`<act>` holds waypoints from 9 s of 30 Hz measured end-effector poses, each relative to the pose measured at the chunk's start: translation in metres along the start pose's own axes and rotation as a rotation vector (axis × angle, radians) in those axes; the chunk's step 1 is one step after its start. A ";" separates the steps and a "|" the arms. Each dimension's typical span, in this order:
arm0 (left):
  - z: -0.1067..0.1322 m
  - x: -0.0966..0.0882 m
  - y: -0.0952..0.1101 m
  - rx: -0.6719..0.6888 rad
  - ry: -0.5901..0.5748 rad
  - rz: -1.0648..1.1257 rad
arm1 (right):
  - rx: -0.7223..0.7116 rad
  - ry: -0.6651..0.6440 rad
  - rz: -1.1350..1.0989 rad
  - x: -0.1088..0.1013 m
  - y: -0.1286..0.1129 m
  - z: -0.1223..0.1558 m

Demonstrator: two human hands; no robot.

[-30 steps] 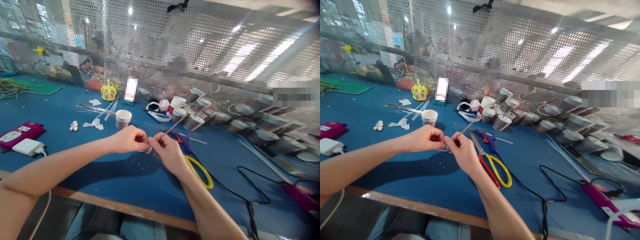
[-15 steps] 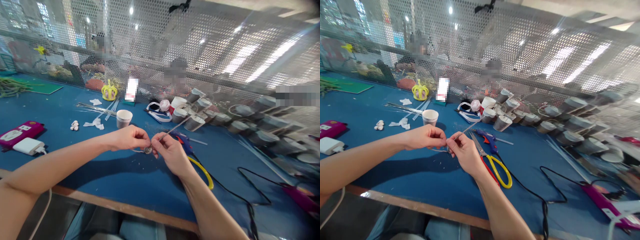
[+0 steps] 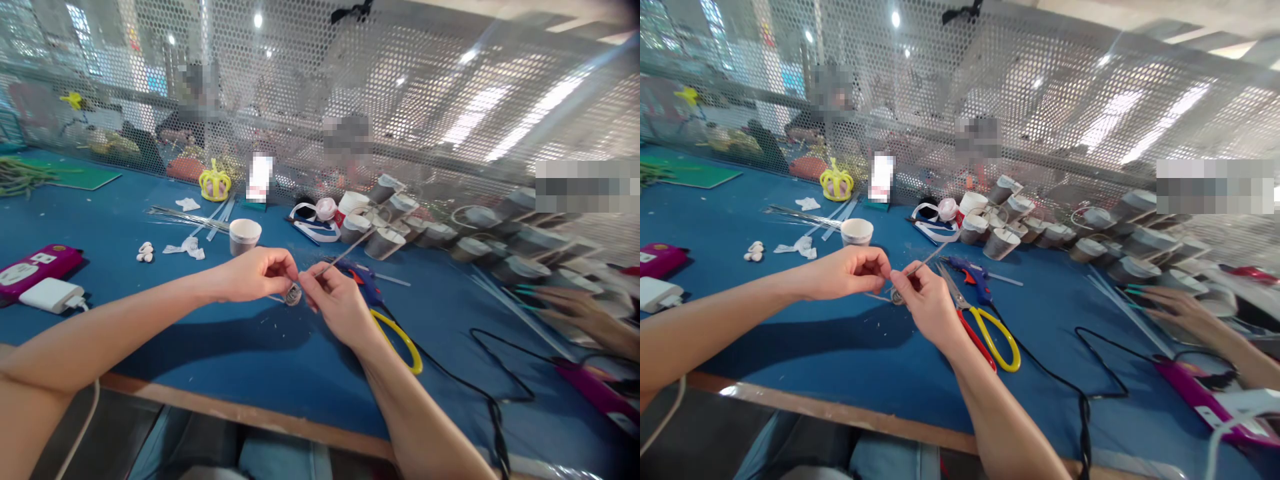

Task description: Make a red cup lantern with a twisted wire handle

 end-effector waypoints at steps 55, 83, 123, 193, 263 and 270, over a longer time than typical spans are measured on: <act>0.000 0.000 -0.006 -0.107 -0.071 0.134 | 0.057 -0.110 -0.330 0.010 0.000 0.002; 0.006 0.001 0.013 0.376 -0.035 -0.260 | 0.360 -0.263 -0.751 0.018 -0.001 0.004; 0.009 -0.005 0.007 0.144 0.383 0.178 | 0.029 -0.067 -0.205 0.021 -0.009 0.016; 0.003 -0.002 -0.008 0.304 0.355 -0.444 | 0.061 0.089 0.075 0.009 0.001 0.003; -0.001 -0.021 -0.015 0.052 0.502 0.263 | 0.489 0.014 -0.432 -0.047 0.035 0.056; 0.000 -0.035 -0.001 0.321 0.610 -0.149 | 0.447 -0.236 -0.783 -0.003 0.005 0.067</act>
Point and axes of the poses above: each hand's wrist, its own z-axis away from the middle knuckle, its own x-axis out of the palm, y = z × x, the point moved 4 cm from there along -z, towards the middle knuckle, and after that the axes turned 5 degrees about z, right-handed, at the moved point
